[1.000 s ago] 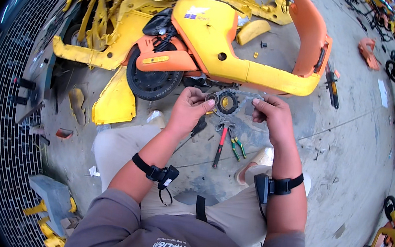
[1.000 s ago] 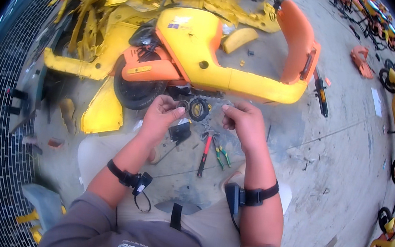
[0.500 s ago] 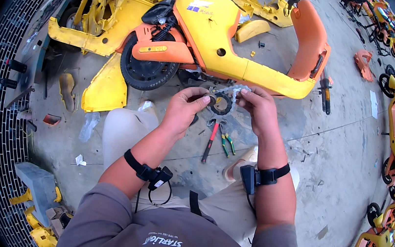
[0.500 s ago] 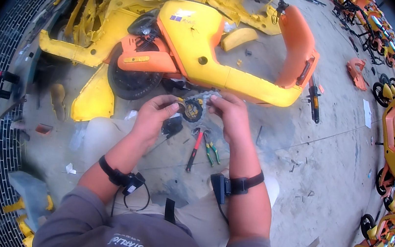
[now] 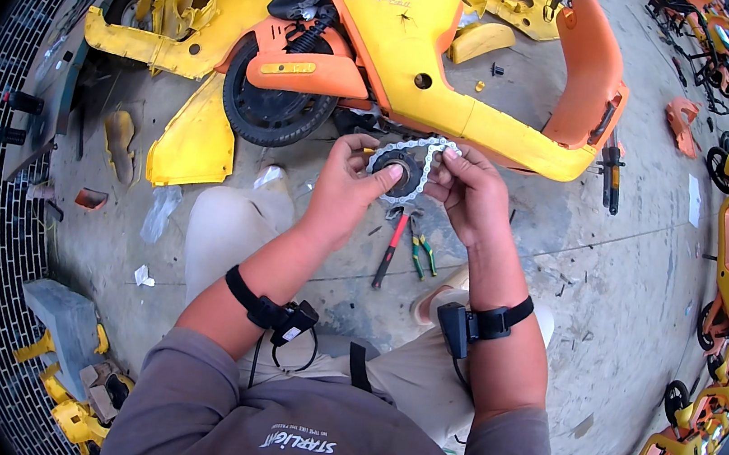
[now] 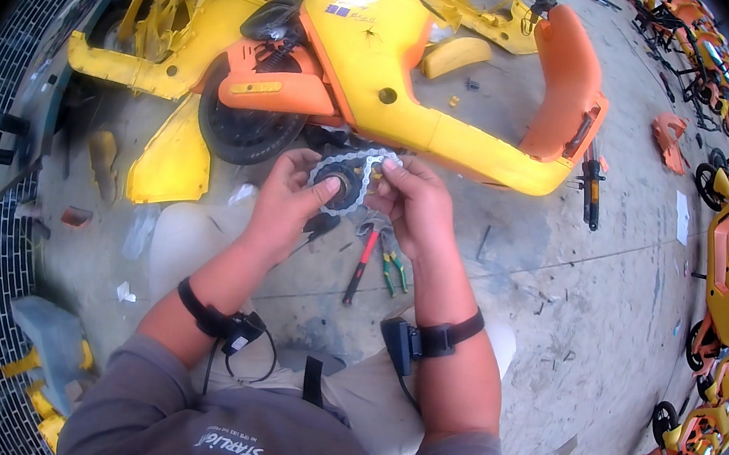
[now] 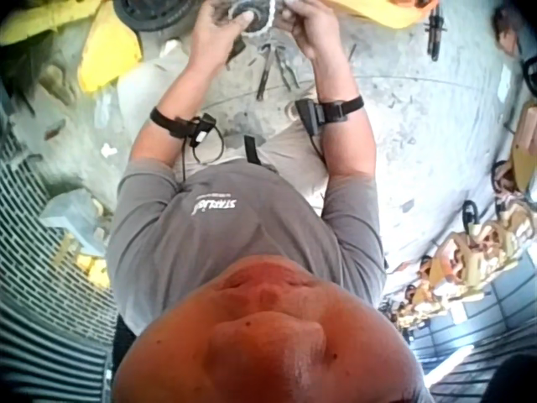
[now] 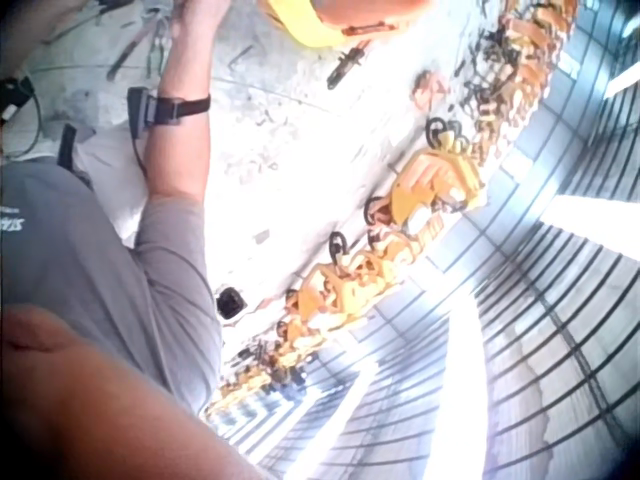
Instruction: The person holds a small drive gear and chain assembly, using a long screwdriver to leverage and move parts, then handles individual metal chain links and uses pliers to press a pin into a link.
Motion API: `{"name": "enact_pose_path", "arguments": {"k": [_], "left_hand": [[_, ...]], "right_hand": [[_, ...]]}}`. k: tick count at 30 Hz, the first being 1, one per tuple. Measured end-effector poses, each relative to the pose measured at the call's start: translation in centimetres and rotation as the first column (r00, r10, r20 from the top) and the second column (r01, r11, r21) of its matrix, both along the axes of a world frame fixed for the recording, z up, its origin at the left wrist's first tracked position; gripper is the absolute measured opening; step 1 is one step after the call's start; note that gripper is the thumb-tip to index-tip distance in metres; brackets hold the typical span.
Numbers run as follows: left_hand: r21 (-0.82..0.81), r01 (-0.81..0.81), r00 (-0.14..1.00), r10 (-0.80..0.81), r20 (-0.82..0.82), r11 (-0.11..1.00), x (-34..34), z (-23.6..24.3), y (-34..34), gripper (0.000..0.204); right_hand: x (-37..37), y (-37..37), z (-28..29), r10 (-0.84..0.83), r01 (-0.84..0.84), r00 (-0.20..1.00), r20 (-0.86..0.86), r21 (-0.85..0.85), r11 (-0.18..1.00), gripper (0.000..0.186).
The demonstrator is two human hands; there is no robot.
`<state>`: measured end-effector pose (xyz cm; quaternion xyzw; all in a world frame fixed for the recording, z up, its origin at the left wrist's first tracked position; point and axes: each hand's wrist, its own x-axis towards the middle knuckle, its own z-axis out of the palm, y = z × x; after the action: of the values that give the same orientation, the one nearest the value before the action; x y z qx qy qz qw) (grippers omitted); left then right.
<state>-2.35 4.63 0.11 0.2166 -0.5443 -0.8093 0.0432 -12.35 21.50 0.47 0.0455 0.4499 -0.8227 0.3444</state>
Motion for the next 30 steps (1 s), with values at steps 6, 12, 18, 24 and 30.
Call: {"name": "enact_pose_path", "arguments": {"k": [6,12,18,24,30], "left_hand": [[0.19,0.108,0.987,-0.128,0.096,0.976,-0.3,1.3,-1.3,0.053],[0.239,0.189,0.971,-0.218,0.1,0.952,-0.5,0.8,-2.1,0.049],[0.198,0.225,0.952,-0.259,0.164,0.954,-0.4,0.6,-2.6,0.042],[-0.059,0.278,0.94,-0.259,0.221,0.959,-0.5,1.5,-2.1,0.04],[-0.093,0.212,0.975,-0.204,0.082,0.973,-0.7,1.0,-1.3,0.033]], "right_hand": [[0.3,-0.7,0.1,-0.007,0.012,0.997,-0.073,0.061,0.998,0.015],[0.2,-0.5,-0.6,0.021,-0.017,0.996,-0.084,0.043,0.999,0.015],[0.3,-0.2,-0.2,0.044,-0.042,0.997,-0.067,0.032,0.999,0.015],[0.4,-0.3,-0.2,0.022,-0.018,0.998,-0.061,0.058,0.998,0.015],[0.5,-0.2,0.0,-0.001,0.006,0.998,-0.07,0.069,0.998,0.014]]}}
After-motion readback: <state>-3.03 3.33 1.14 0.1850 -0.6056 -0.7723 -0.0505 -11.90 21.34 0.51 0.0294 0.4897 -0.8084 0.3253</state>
